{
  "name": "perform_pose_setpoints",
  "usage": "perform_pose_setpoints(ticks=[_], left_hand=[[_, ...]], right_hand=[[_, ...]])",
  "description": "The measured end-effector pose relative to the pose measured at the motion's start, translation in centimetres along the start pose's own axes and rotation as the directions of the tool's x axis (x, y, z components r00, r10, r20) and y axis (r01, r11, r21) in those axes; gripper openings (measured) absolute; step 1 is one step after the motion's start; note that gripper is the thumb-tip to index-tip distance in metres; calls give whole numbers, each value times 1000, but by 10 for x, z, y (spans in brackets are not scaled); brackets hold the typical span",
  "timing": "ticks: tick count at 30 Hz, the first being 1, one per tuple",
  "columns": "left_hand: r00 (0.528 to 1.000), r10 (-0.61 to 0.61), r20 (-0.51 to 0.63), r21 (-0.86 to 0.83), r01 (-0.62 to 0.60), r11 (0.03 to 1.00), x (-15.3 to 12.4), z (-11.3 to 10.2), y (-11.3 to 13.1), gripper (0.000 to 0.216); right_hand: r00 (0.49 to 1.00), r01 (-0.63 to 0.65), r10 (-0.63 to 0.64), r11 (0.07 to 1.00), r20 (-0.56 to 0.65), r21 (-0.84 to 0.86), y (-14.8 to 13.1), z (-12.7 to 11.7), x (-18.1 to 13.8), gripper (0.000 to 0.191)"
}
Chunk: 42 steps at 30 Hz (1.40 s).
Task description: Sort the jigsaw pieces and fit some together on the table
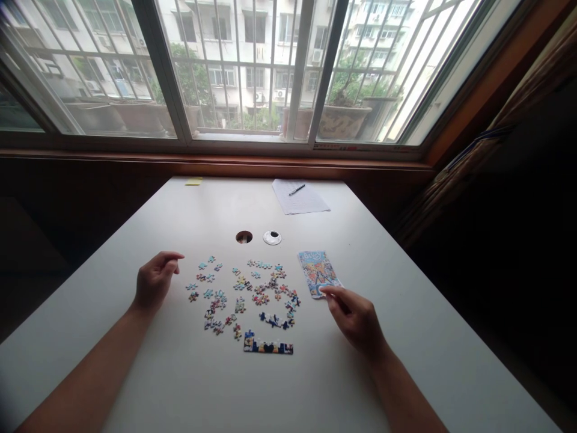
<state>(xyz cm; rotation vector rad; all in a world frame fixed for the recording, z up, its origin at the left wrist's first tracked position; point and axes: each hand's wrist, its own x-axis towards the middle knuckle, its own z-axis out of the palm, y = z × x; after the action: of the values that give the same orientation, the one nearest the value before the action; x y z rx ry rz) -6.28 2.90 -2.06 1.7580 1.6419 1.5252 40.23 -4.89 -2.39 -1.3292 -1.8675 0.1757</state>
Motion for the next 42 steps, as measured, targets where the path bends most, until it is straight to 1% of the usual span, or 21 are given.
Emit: perform_pose_setpoints(ticks=[12, 18, 25, 32, 42], left_hand=[[1000, -30, 1, -33, 30, 999, 0, 0, -1, 19], [999, -44, 0, -40, 44, 998, 1, 0, -5, 20], [998, -57, -3, -55, 57, 997, 2, 1, -7, 19], [998, -68, -3, -57, 68, 996, 2, 1, -5, 19], [996, -85, -16, -76, 84, 994, 2, 2, -7, 18]], right_hand=[[997, -71, 71, 997, -2, 20, 8, 0, 0, 20], [986, -165, 165, 986, -32, 19, 14, -1, 2, 23], [967, -252, 253, 966, -11, 64, 21, -2, 2, 26], [961, -276, 277, 957, 0, 87, 27, 0, 1, 27], [959, -282, 283, 957, -13, 65, 24, -2, 1, 27]])
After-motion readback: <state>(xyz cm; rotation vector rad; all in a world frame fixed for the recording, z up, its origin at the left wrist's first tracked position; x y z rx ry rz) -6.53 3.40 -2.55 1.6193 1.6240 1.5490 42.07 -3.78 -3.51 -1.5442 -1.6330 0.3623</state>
